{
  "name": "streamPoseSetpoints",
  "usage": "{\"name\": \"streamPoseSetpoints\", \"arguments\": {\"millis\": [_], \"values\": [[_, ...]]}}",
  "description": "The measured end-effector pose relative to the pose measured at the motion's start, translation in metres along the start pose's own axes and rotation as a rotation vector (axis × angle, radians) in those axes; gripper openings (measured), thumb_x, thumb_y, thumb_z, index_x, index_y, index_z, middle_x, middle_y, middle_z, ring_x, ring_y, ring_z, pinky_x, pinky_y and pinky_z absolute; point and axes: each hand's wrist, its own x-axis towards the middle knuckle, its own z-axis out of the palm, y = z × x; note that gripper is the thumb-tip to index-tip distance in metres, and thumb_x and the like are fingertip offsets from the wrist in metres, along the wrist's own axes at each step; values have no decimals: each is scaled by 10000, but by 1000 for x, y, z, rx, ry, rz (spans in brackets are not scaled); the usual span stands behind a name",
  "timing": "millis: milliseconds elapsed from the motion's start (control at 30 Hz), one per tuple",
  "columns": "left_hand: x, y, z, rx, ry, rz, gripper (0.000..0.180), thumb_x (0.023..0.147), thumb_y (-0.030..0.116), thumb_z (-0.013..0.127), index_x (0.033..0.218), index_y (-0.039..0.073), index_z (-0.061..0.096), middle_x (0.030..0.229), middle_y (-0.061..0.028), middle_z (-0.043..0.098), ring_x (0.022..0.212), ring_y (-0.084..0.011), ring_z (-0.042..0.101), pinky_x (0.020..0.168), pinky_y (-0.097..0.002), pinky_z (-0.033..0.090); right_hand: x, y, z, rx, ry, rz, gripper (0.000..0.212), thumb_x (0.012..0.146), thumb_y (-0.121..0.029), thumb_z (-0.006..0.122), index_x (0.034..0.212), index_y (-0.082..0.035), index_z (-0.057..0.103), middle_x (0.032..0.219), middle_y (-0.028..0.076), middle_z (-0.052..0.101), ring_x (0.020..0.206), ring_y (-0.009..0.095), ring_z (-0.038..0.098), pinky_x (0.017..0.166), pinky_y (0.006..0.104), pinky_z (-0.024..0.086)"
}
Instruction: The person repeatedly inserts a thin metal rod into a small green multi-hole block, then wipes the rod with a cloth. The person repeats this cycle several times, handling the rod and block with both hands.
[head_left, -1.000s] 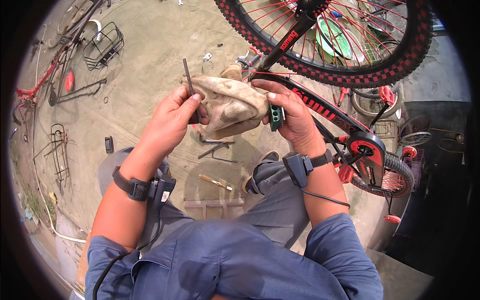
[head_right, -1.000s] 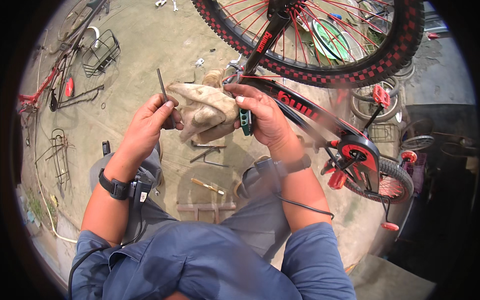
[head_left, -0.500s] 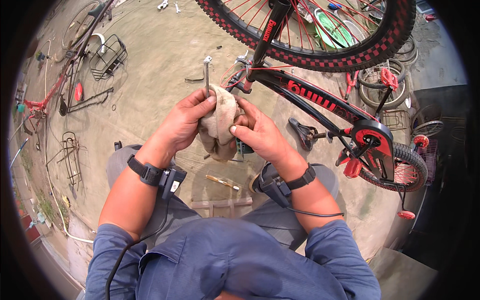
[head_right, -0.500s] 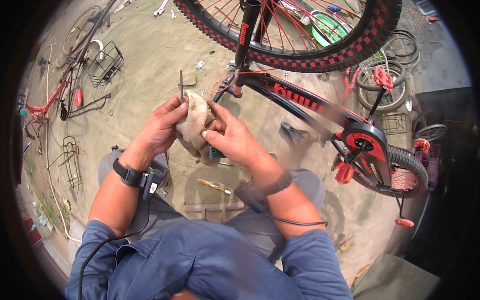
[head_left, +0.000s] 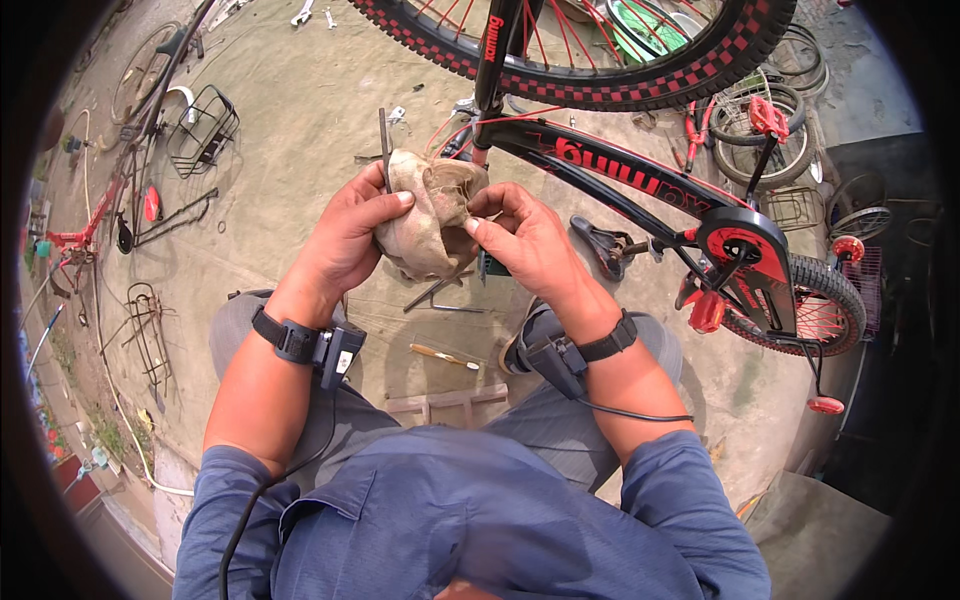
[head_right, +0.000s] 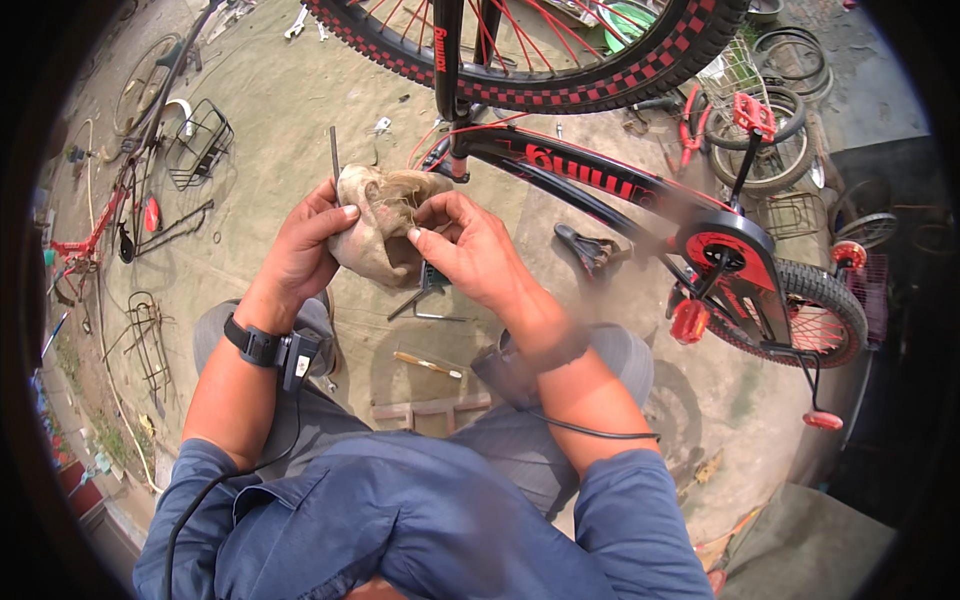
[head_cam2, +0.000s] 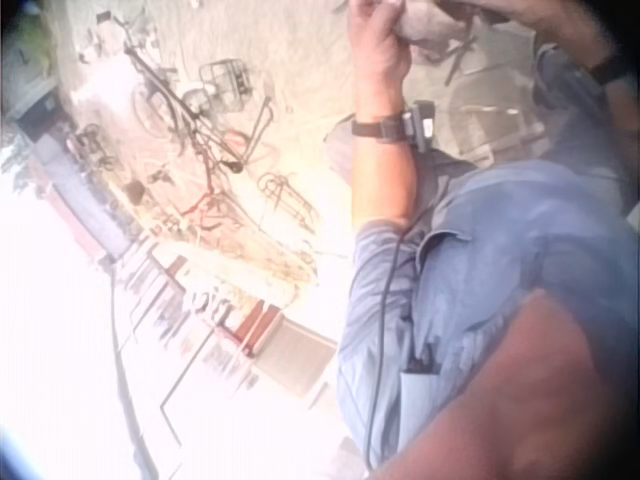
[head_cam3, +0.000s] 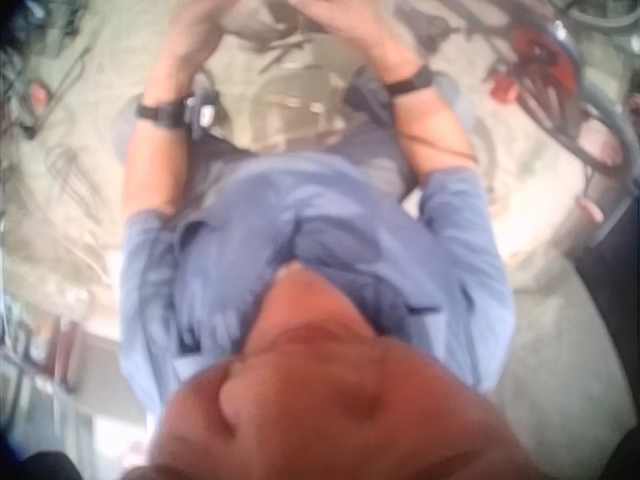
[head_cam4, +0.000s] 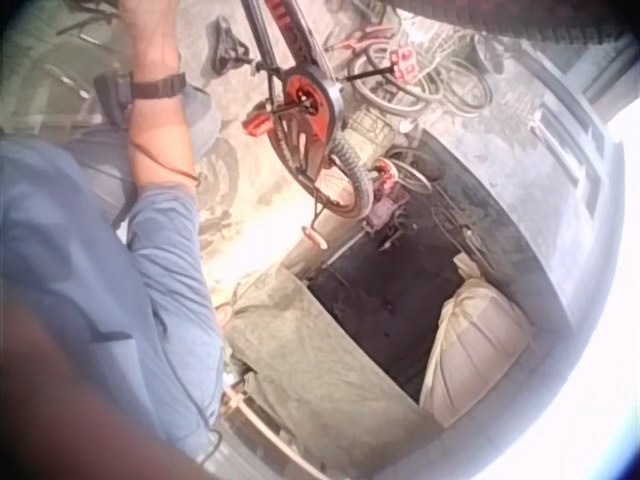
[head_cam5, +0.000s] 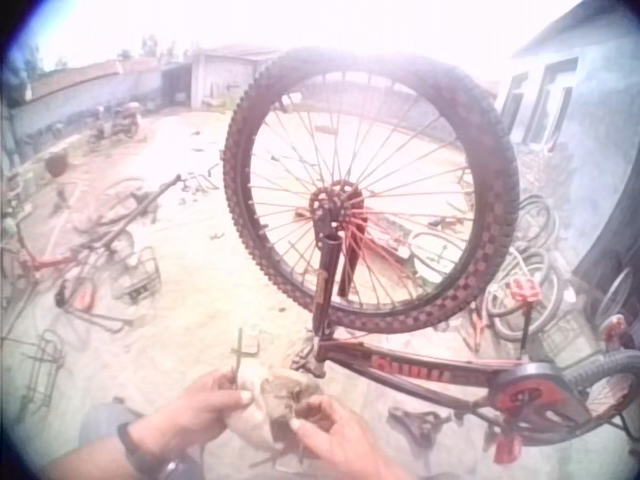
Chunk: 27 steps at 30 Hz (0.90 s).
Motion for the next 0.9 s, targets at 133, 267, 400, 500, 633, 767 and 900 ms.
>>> {"name": "streamPoseSetpoints", "arguments": {"millis": [133, 267, 400, 500, 633, 767, 900], "values": [[-4, 0, -5, -6, -9, -12, 399, 932, 82, 641, 1308, 6, 533, 1208, -116, 670, 1126, -214, 653, 1023, -366, 504, 6, 12, 16, -116, 21, -77, 335, 916, -163, 722, 1175, 10, 603, 1010, 25, 652, 833, 68, 588, 765, 256, 510], [-5, 2, -13, 20, 5, -9, 379, 946, 91, 633, 1305, 9, 544, 1206, -111, 670, 1116, -216, 654, 1019, -368, 505, 9, 14, 18, -52, 56, 36, 331, 876, -201, 728, 1093, 45, 689, 957, 115, 710, 845, 144, 664, 770, 311, 542], [-6, 6, -22, 59, 57, 24, 361, 961, 100, 619, 1303, 7, 551, 1207, -100, 669, 1112, -213, 652, 1014, -368, 506, 9, 7, 1, -207, 78, -14, 263, 897, -188, 714, 1044, 29, 722, 916, 88, 725, 842, 124, 656, 757, 293, 530], [-7, 9, -26, 94, 137, 73, 345, 968, 99, 609, 1298, 10, 562, 1208, -90, 669, 1113, -199, 647, 1011, -357, 503, 12, 7, -4, -288, 146, -64, 212, 928, -155, 716, 1030, 29, 727, 898, 43, 725, 828, 83, 619, 733, 261, 511], [-7, 12, -31, 120, 221, 142, 318, 972, 87, 596, 1279, 10, 568, 1165, -76, 677, 1063, -164, 648, 977, -330, 504, 18, 10, -12, -318, 297, -123, 225, 933, -154, 715, 1055, 34, 730, 907, 45, 722, 830, 86, 622, 749, 258, 514], [-6, 11, -37, 152, 260, 174, 301, 977, 83, 586, 1268, 5, 568, 1169, -78, 675, 1065, -162, 644, 984, -327, 496, 19, 8, -26, -179, 403, -114, 231, 918, -163, 691, 1022, 40, 731, 864, 60, 721, 791, 92, 625, 746, 259, 505], [-6, 10, -42, 240, 300, 151, 304, 992, 102, 585, 1276, -5, 560, 1172, -83, 674, 1078, -159, 636, 990, -326, 485, 22, 5, -32, 69, 502, -69, 209, 949, -138, 672, 1055, 36, 720, 873, 13, 693, 796, 57, 596, 716, 228, 495]]}}
